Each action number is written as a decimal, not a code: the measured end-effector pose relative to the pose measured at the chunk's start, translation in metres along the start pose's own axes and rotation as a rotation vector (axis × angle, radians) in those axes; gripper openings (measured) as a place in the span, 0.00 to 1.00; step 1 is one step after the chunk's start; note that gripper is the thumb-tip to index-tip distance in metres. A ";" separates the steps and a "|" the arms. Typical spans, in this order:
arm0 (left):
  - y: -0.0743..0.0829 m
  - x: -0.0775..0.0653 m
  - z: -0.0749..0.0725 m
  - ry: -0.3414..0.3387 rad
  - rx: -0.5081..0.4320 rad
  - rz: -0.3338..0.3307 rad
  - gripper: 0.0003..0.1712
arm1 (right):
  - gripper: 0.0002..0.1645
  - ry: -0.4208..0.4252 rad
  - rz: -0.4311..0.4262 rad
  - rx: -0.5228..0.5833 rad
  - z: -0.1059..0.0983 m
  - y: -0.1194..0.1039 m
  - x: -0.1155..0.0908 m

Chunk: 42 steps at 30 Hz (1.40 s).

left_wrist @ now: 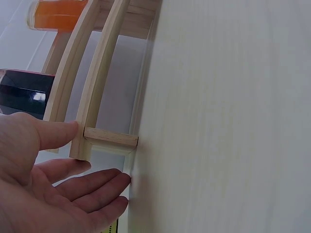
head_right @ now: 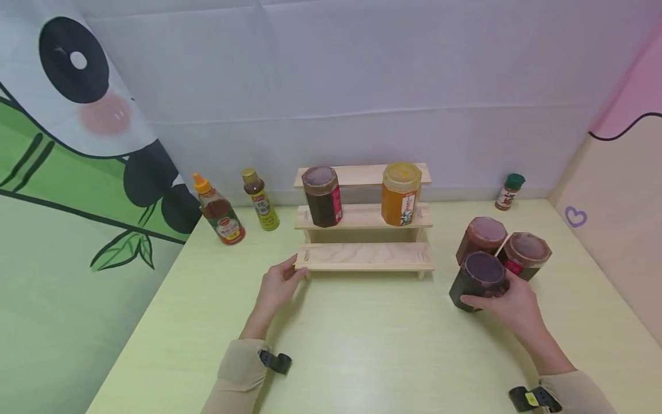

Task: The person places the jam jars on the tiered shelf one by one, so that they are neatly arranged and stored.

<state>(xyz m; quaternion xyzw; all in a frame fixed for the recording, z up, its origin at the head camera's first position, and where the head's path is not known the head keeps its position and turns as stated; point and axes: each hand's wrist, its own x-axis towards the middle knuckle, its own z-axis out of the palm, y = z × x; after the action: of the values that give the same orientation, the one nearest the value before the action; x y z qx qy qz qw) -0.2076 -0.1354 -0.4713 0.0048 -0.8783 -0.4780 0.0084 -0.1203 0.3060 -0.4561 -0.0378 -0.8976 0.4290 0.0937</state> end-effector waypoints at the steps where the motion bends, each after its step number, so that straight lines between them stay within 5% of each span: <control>1: 0.000 0.000 0.001 0.000 -0.003 0.000 0.30 | 0.38 -0.001 0.007 0.000 0.000 0.000 0.000; 17: 0.005 -0.001 0.001 0.001 0.000 -0.022 0.31 | 0.35 0.047 0.043 0.016 -0.001 -0.009 0.003; 42: 0.004 -0.001 0.000 0.006 0.019 -0.036 0.31 | 0.42 -0.004 -0.074 0.224 0.036 -0.086 0.016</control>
<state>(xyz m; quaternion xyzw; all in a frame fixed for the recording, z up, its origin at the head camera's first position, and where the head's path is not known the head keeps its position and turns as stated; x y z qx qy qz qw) -0.2063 -0.1335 -0.4678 0.0219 -0.8827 -0.4695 0.0024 -0.1426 0.2265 -0.4088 0.0066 -0.8450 0.5229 0.1114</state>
